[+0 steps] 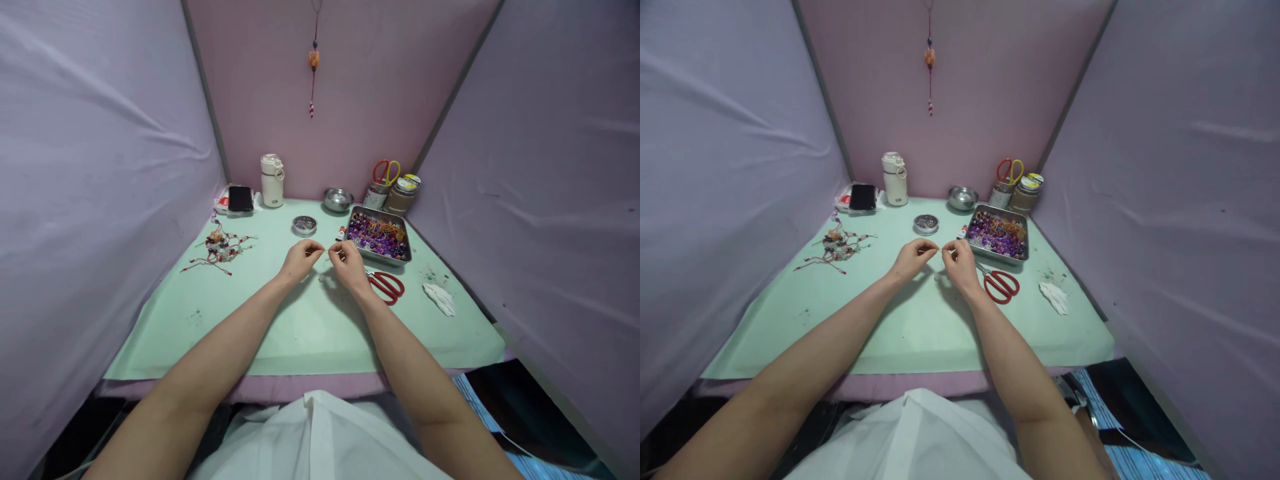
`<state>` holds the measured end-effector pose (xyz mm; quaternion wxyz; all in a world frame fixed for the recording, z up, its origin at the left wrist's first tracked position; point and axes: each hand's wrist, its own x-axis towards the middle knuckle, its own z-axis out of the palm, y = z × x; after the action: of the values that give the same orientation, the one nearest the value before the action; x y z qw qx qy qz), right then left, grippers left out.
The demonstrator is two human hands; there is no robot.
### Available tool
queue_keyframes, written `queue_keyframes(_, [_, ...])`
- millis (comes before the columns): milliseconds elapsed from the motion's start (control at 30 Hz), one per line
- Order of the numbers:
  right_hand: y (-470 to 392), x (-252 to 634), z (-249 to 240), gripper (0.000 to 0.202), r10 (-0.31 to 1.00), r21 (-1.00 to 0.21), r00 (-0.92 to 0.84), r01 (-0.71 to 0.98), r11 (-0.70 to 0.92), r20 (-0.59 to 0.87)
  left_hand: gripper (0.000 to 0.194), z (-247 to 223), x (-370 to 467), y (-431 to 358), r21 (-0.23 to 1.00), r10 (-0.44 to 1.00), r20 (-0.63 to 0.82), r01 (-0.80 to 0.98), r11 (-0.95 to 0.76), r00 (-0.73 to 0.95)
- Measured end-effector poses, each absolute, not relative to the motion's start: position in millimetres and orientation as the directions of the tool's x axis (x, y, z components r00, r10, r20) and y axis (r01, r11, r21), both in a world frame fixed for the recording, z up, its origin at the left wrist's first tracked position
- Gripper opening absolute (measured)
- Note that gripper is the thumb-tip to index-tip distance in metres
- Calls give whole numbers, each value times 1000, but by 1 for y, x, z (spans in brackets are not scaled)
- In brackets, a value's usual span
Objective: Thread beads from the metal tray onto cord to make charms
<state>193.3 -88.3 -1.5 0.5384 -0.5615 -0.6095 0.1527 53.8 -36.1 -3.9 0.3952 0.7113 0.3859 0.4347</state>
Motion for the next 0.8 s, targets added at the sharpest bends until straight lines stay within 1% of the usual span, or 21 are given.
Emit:
queue_keyframes(133, [-90,193,1,7,787,-782,305,530,328,537,12,-2,51,-34,934,925,264,167,-317,274])
queue_keyframes(200, [-90,192,2,7,775,-781,319,529,333,546,12,-1,50,-33,946,935,239,154,-285,261])
queue_keyframes(467, [-88,194,1,8,756,-806,377,495,325,536,13,5,51,-38,964,933,192,118,-237,305])
queue_keyframes(533, [-86,196,-1,10,778,-839,394,455,298,490,14,8,50,-39,984,930,129,71,-163,343])
queue_keyframes(600, [-83,199,-3,12,821,-888,401,384,253,407,16,11,48,-40,1000,916,25,-10,-23,400])
queue_keyframes(700, [-80,201,-6,16,863,-933,401,304,192,308,19,14,45,-41,978,874,-100,-114,174,476])
queue_keyframes(800, [-78,203,-8,18,871,-943,402,283,175,282,19,15,43,-40,960,853,-134,-148,238,504])
